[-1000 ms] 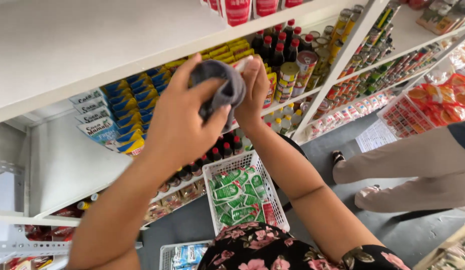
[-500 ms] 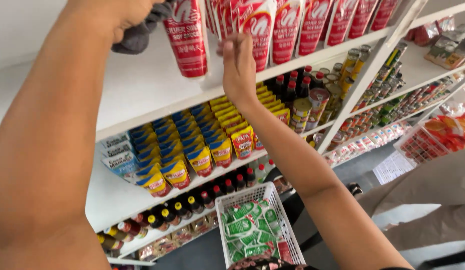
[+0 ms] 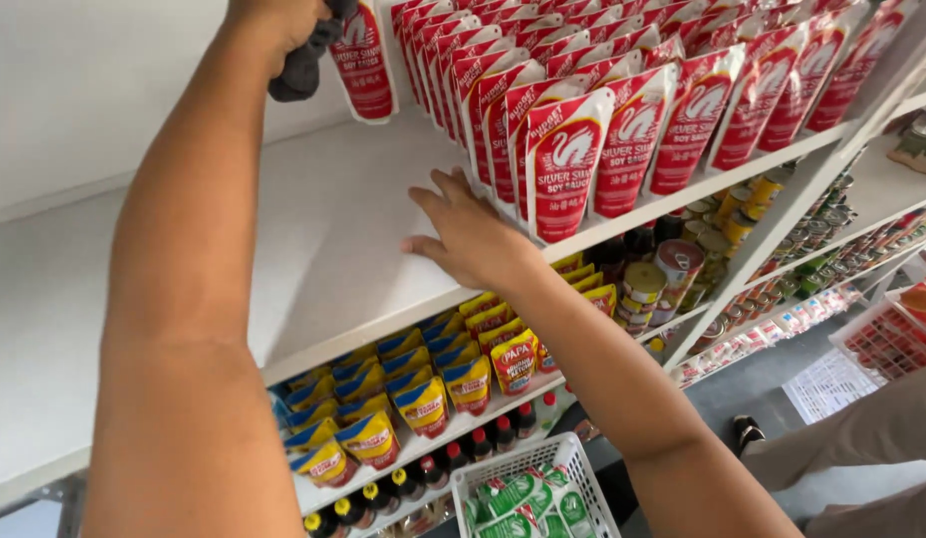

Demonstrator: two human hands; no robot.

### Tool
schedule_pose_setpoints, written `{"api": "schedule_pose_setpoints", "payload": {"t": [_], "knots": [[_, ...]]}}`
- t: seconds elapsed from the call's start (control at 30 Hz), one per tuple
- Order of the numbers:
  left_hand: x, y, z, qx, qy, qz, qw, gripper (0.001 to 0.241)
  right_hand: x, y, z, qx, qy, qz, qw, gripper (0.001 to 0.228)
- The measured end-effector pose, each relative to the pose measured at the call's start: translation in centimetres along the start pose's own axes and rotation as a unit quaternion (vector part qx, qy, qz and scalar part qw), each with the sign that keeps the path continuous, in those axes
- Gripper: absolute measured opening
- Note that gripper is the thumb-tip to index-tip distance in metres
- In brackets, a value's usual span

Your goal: Cleaning individual packets of soy sauce with a cloth and placing them on a grocery store shelf.

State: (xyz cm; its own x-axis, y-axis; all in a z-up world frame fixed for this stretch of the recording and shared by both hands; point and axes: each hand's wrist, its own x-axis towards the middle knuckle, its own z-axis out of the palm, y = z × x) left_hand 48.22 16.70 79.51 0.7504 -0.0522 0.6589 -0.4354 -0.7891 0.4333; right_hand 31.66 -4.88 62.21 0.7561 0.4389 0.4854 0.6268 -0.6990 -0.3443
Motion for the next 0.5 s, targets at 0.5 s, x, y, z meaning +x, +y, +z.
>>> {"api": "schedule_pose_setpoints", "payload": {"t": [0.5], "knots": [[6.2,-9.2,11.0,0.008,-0.001,-0.056,0.998,0.029,-1.4,-1.2,-1.0,-0.005,-0.024,0.014,1.000,0.062]]}}
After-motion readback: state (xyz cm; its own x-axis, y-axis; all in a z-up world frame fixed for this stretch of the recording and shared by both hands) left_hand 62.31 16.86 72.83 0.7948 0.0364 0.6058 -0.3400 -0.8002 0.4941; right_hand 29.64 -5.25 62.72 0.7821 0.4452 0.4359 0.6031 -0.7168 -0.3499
